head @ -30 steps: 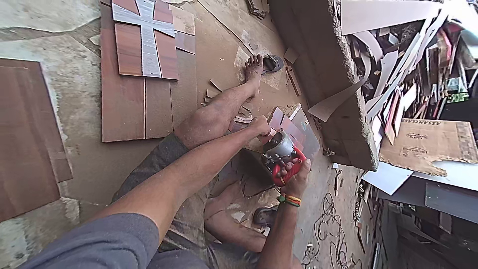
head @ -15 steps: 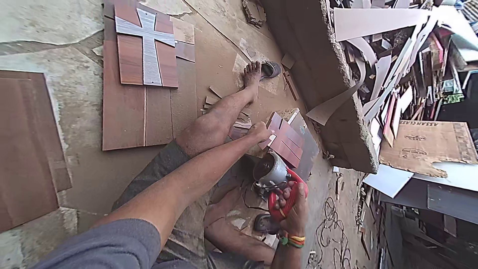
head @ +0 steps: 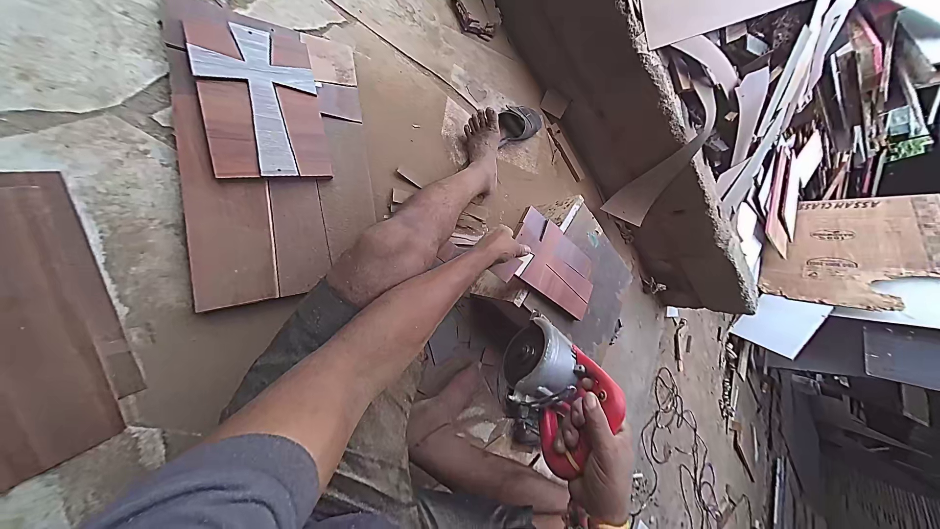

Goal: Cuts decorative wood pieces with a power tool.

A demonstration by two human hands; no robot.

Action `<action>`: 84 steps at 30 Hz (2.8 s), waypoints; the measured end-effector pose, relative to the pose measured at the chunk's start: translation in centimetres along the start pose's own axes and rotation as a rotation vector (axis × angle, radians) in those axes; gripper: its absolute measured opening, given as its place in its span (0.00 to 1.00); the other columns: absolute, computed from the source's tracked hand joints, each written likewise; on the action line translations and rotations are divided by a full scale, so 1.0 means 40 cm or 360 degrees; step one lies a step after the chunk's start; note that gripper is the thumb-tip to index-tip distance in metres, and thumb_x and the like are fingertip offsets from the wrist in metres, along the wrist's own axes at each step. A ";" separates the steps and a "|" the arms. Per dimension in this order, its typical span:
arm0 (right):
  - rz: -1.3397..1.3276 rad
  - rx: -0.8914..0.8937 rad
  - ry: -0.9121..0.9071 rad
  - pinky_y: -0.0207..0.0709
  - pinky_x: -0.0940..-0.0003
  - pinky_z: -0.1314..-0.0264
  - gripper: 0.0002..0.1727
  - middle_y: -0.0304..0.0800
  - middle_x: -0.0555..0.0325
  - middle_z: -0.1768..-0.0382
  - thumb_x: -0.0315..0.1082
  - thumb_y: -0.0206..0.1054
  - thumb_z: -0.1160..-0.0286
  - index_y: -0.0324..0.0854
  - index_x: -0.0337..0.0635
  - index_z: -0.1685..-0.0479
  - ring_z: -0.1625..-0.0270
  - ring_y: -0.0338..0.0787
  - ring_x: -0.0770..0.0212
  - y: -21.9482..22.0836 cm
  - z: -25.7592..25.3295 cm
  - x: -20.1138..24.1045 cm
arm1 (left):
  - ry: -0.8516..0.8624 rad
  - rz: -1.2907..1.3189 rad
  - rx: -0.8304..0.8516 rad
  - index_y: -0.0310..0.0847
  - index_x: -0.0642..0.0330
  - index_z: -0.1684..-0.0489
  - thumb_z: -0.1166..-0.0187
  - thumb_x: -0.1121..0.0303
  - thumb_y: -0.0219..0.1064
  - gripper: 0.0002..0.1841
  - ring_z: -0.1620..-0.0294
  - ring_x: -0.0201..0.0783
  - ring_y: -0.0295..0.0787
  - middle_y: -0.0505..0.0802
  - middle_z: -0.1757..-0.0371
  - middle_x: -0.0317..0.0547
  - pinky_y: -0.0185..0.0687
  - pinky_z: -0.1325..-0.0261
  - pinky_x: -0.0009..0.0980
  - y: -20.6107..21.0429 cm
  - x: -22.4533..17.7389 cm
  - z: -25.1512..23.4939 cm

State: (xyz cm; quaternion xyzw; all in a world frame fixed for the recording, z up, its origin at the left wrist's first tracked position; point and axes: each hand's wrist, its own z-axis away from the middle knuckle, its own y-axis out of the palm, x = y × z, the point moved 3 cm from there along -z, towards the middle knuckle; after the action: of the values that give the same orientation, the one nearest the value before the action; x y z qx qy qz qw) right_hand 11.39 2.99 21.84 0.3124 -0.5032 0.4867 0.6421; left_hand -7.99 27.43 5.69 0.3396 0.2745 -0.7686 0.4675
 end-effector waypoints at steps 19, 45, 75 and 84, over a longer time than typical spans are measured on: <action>-0.0007 0.0154 -0.0097 0.83 0.68 0.88 0.45 0.81 0.60 0.82 0.71 0.74 0.38 0.75 0.34 0.43 0.88 0.82 0.66 0.061 -0.125 -0.025 | 0.0062 -0.0007 -0.0112 0.75 0.74 0.27 0.09 0.62 0.61 0.23 0.23 0.57 0.79 0.83 0.26 0.67 0.69 0.20 0.50 -0.189 -0.143 0.450; 0.0131 0.0015 -0.0069 0.81 0.67 0.88 0.38 0.77 0.61 0.87 0.67 0.47 0.14 0.75 0.34 0.48 0.89 0.80 0.66 0.057 -0.125 -0.113 | 0.0049 -0.0399 -0.0083 0.76 0.61 0.28 0.45 0.51 0.89 0.43 0.43 0.56 0.90 0.92 0.44 0.60 0.83 0.40 0.59 -0.054 0.022 -0.049; -0.0037 0.0105 -0.0022 0.81 0.67 0.90 0.48 0.79 0.61 0.87 0.74 0.25 0.17 0.74 0.38 0.49 0.90 0.81 0.66 0.076 -0.136 -0.028 | 0.0069 -0.0484 -0.0043 0.75 0.65 0.28 0.47 0.58 0.90 0.44 0.37 0.59 0.87 0.88 0.39 0.63 0.83 0.39 0.60 -0.047 -0.047 -0.006; 0.0084 -0.0093 -0.0126 0.81 0.68 0.90 0.39 0.78 0.64 0.88 0.65 0.30 0.09 0.76 0.40 0.52 0.90 0.80 0.67 0.108 -0.126 -0.131 | -0.0020 -0.0291 0.0115 0.70 0.74 0.25 0.21 0.68 0.74 0.29 0.30 0.54 0.84 0.86 0.32 0.63 0.77 0.28 0.49 -0.134 -0.134 0.318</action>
State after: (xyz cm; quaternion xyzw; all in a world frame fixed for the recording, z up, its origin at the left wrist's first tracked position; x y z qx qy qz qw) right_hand 8.95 7.30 14.98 0.2992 -0.5502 0.4759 0.6174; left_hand -14.43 23.08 18.30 0.3249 0.2737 -0.8195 0.3846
